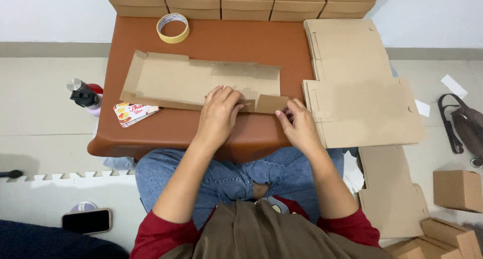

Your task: Assembling a cardboard box from a flat template by folding along scored lines and tucking flaps.

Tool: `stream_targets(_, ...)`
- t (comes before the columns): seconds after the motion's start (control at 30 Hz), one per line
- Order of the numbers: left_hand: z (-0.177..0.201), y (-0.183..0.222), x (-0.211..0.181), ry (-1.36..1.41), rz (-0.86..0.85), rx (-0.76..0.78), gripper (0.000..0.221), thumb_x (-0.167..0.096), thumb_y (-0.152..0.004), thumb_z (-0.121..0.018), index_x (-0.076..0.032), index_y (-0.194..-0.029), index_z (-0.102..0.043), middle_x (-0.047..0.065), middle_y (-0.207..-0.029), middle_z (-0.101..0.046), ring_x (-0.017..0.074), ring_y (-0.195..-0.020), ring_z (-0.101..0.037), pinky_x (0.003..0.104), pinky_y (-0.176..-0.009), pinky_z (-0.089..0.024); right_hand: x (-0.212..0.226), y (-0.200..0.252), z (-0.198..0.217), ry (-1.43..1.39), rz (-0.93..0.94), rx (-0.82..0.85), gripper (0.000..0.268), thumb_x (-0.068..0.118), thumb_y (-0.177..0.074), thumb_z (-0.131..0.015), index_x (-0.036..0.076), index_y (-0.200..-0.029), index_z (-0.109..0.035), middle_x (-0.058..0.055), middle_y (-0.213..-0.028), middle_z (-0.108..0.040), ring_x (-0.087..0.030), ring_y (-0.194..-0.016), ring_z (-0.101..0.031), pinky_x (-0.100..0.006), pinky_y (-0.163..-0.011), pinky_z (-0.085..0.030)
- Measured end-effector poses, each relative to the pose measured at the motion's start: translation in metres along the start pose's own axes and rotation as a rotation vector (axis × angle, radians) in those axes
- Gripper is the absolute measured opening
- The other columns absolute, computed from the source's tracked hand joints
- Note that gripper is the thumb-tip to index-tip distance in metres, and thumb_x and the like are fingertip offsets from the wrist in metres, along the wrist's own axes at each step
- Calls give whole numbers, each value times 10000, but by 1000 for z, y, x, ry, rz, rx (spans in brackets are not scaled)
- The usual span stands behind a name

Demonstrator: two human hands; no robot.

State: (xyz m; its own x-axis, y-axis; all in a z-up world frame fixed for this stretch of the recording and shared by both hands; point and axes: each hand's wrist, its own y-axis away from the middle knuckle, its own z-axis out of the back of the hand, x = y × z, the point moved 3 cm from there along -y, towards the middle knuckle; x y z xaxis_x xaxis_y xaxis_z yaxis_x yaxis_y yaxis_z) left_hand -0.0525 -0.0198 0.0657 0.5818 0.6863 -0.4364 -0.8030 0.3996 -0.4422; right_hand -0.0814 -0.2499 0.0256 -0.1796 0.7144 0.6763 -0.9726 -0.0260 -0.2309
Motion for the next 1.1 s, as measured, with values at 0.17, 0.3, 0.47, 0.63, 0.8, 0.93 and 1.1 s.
stream_targets(0.17,-12,26,-10,39,-149,-230,131,-51,-850,-763,-127,-929,-692,13,-856,-619,207,-875,-668,457,-1098,-431,39,-10,17,154,234,7,73,109,-987,-637,39,-971,-650,-109,-894,-580,-354,-880,-652,-429,-730,-535)
stream_targets(0.3,-28,38,-5,60,-185,-384,101,-70,-884,-752,-157,-902,-704,-33,-854,-617,158,-868,-657,441,-1076,-452,79,-13,21,237,541,111,89,32,-980,-605,57,-1007,-686,-115,-921,-564,-360,-922,-628,-426,-779,-541)
stream_targets(0.47,-30,41,-9,35,-223,-486,103,-104,-901,-755,-178,-858,-697,-42,-851,-625,146,-884,-658,423,-1041,-459,101,-27,40,182,524,250,139,-41,-951,-599,21,-1007,-711,-137,-834,-656,-321,-837,-678,-393,-756,-557)
stream_targets(0.63,-42,42,-9,11,-280,-545,117,-127,-923,-738,-175,-825,-695,-37,-846,-637,144,-866,-660,401,-1009,-470,94,-31,33,234,514,284,61,22,-930,-668,54,-892,-703,-102,-767,-698,-297,-772,-697,-398,-691,-559)
stream_targets(0.8,-46,43,-5,4,-271,-564,109,-144,-922,-748,-185,-836,-696,-59,-889,-656,127,-898,-668,382,-999,-472,85,-33,25,159,468,247,65,75,-926,-688,92,-873,-722,-80,-759,-698,-290,-779,-687,-405,-711,-543)
stream_targets(0.93,-40,40,-9,56,-263,-575,105,-102,-912,-753,-160,-839,-705,-35,-863,-662,151,-870,-674,390,-998,-478,80,-37,20,173,427,289,51,87,-923,-689,107,-891,-723,-65,-774,-702,-259,-767,-672,-396,-713,-520)
stream_targets(1.1,-43,43,-8,25,-276,-597,117,-145,-916,-760,-181,-818,-706,-48,-881,-677,138,-887,-676,383,-999,-476,82,-36,16,203,459,268,31,104,-905,-695,110,-874,-696,-67,-757,-683,-270,-737,-649,-411,-691,-496)
